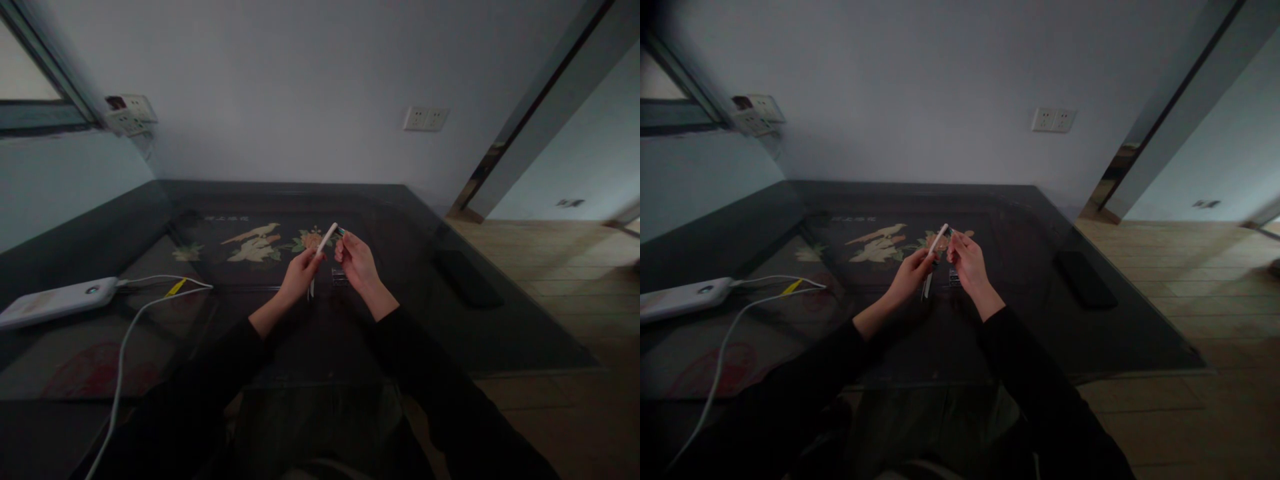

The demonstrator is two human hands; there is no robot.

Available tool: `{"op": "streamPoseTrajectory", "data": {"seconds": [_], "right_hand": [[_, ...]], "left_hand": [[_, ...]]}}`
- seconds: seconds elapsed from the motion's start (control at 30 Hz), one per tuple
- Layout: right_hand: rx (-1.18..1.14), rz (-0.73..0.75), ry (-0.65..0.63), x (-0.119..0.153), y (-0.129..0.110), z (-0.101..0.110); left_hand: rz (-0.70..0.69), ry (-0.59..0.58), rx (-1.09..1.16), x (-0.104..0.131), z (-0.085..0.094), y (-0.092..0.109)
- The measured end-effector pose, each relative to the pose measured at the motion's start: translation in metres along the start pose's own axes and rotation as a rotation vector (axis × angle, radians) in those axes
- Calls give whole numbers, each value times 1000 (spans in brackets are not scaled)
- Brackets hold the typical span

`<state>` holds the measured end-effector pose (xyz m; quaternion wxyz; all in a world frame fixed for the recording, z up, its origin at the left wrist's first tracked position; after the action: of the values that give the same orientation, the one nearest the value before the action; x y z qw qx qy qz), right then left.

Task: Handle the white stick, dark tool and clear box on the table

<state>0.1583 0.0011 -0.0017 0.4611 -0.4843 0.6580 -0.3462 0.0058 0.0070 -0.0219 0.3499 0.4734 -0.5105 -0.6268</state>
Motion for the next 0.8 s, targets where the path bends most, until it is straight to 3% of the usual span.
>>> {"op": "streamPoseTrajectory", "data": {"seconds": [0.63, 0.8], "right_hand": [[-15, -11, 37, -1, 3, 5], [-31, 2, 20, -1, 1, 6]], "left_hand": [[-26, -161, 53, 9, -11, 10], [-21, -140, 46, 7, -9, 8]]}}
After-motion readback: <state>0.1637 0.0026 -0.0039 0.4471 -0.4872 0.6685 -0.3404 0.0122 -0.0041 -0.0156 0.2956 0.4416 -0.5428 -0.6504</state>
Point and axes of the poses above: each hand's wrist, its own x-axis away from the middle knuckle, its own z-axis out of the back of the hand, y = z × x, the point moved 1 cm from there along -x, towards the middle knuckle, and after that the axes turned 9 degrees about x, right-handed, at the moved point
